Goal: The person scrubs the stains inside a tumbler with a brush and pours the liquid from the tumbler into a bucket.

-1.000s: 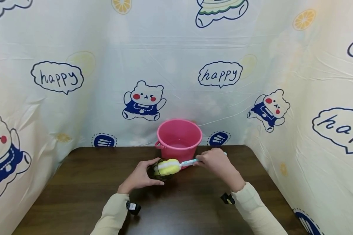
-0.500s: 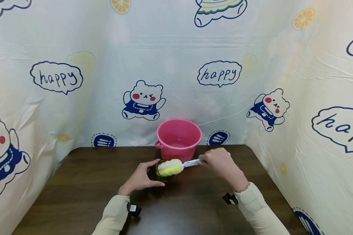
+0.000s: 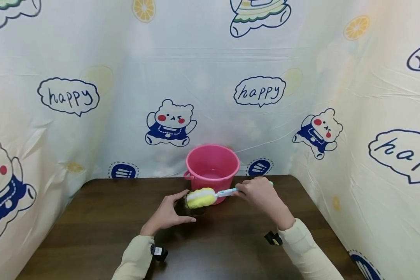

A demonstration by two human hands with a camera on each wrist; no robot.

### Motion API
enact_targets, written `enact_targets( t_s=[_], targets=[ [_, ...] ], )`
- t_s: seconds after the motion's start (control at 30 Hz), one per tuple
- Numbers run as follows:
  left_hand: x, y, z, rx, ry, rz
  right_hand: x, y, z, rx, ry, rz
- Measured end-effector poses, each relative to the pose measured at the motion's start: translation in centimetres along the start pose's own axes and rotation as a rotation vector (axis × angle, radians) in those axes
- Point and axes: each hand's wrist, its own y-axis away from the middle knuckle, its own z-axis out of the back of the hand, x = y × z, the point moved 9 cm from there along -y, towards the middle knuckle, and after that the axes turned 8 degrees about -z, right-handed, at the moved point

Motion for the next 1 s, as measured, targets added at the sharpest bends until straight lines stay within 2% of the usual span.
enact_targets(
  t_s=[0.1, 0.2, 0.3, 0.47, 0.57, 0.73, 0.83, 1.0],
  targets=[
    [0.1, 0.1, 0.2, -0.017, -0.027, -0.014, 0.2, 0.4, -0.8, 0.036, 0.008, 0.020],
    [0.1, 0.0, 0.1, -0.024, -0.036, -0.032, 0.2, 0.6, -1.0, 0.104, -0.061, 0.019],
    [0.0, -0.1, -0.2, -0.009, -0.015, -0.035, -0.2, 0.6, -0.8, 0.125, -0.127, -0.014],
    [0.2, -0.2, -0.8, 0.008, 0.004, -0.017, -0.8, 0.2, -0.6, 0.087, -0.056, -0.047],
    [0.3, -0.3, -0.9, 0.001, -0.002, -0.029, -0.6, 0.3, -1.0, 0.109, -0.034, -0.030],
    [0.6, -0.2, -1.1, 0.002, -0.011, -0.027, -0.5, 0.7, -1.2, 0.198, -0.170, -0.035],
    [0.7, -0.2, -1.3, 0.006, -0.007, -0.018, -1.0, 0.7, -0.9, 0.185, -0.204, -0.065],
    [0.6, -0.3, -1.3, 0.010, 0.014, -0.033, -1.8, 0.6, -1.4, 0.158, -0.130, -0.103]
  ],
)
